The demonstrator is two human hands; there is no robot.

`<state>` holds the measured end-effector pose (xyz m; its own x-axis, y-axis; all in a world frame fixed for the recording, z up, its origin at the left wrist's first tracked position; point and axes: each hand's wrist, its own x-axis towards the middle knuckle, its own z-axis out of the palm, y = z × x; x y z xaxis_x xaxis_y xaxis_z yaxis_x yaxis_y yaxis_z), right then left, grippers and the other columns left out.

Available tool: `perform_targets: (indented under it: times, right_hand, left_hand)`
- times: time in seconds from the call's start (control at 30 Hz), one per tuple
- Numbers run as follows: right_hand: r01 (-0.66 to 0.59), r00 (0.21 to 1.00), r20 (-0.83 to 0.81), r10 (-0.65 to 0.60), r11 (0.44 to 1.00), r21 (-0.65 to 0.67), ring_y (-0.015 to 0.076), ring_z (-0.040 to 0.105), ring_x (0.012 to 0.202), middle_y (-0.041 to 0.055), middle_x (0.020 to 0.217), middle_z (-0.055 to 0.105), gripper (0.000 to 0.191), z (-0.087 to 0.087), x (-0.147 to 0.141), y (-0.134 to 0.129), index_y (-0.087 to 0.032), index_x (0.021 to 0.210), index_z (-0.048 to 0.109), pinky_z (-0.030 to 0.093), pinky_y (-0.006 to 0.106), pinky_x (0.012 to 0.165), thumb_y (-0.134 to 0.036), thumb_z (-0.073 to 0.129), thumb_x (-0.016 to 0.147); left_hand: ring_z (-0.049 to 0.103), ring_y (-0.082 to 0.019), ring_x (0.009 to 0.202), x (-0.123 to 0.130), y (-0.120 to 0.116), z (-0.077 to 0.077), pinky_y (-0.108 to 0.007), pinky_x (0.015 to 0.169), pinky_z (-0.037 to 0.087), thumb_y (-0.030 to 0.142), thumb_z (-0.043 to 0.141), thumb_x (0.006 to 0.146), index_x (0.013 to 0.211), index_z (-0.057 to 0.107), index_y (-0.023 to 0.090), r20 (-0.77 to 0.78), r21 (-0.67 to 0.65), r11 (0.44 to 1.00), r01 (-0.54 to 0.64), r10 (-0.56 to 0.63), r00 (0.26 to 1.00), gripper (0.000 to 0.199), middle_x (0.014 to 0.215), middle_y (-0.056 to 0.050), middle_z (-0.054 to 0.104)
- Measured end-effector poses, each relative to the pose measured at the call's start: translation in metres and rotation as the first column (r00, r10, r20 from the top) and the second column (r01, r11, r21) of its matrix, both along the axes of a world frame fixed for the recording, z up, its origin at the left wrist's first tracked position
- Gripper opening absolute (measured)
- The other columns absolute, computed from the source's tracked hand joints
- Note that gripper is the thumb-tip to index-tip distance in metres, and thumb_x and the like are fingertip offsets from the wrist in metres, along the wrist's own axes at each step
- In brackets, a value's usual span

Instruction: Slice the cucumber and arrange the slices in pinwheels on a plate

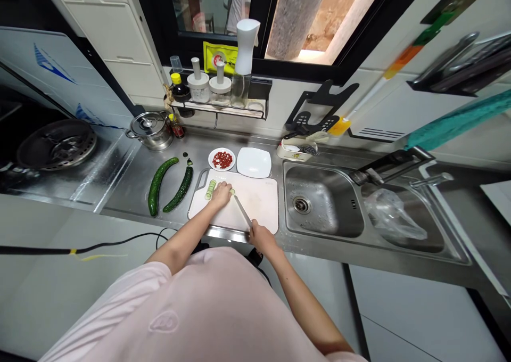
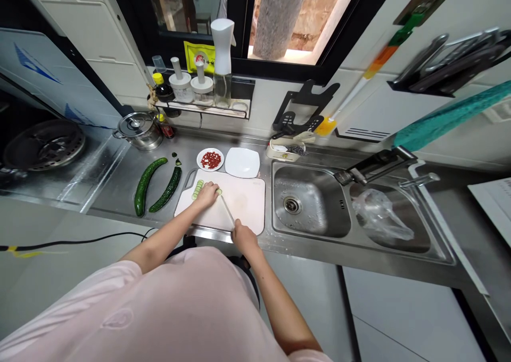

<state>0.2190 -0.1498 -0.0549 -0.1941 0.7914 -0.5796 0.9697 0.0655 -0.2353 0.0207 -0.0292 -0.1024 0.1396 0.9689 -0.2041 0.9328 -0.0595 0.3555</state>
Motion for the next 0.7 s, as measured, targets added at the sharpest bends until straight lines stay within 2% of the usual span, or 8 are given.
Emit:
perform_targets:
  times: [0.2,0.43,0.57,0.7]
  right_hand:
    - [0.029,0.999,-0.028,-0.028,1.000,0.008,0.0196,0.062,0.081,0.0099,0.091,0.065,0.020,-0.008,0.006,-0.007,-0.020,0.111,0.042,0.031,0.025,0.062,-0.029,0.030,0.097]
    - [0.080,0.991,-0.106,-0.078,0.997,0.017,0.0181,0.060,0.076,0.0071,0.086,0.065,0.022,-0.017,0.012,-0.012,-0.021,0.108,0.044,0.027,0.024,0.058,-0.034,0.029,0.097]
    - [0.122,0.982,-0.148,-0.121,0.993,-0.003,0.0165,0.059,0.077,0.0057,0.087,0.065,0.020,-0.019,0.015,-0.011,-0.021,0.108,0.044,0.026,0.023,0.058,-0.034,0.032,0.097]
    - [0.133,0.974,-0.182,-0.134,0.991,-0.016,0.0157,0.059,0.075,0.0055,0.087,0.065,0.021,-0.021,0.017,-0.009,-0.022,0.108,0.044,0.026,0.023,0.058,-0.035,0.031,0.098]
  left_hand:
    - [0.047,-0.022,0.106,0.000,0.003,0.000,-0.031,0.088,0.039,0.021,0.051,0.085,0.102,0.060,0.019,0.026,0.008,1.000,-0.016,0.016,1.000,0.020,0.107,-0.010,0.056]
    - [0.055,-0.019,0.090,-0.001,0.004,-0.002,-0.028,0.078,0.039,0.018,0.054,0.081,0.090,0.061,0.019,0.167,0.028,0.994,-0.110,0.104,0.980,0.011,0.092,-0.007,0.062]
    - [0.057,-0.016,0.076,-0.005,-0.007,-0.003,-0.026,0.069,0.040,0.024,0.059,0.079,0.085,0.061,0.019,0.299,-0.013,0.973,-0.230,0.223,0.928,0.008,0.081,-0.004,0.064]
    - [0.056,-0.013,0.067,-0.019,-0.028,-0.005,-0.023,0.063,0.039,0.025,0.062,0.075,0.080,0.060,0.018,0.420,-0.059,0.937,-0.344,0.336,0.843,0.009,0.073,-0.002,0.063]
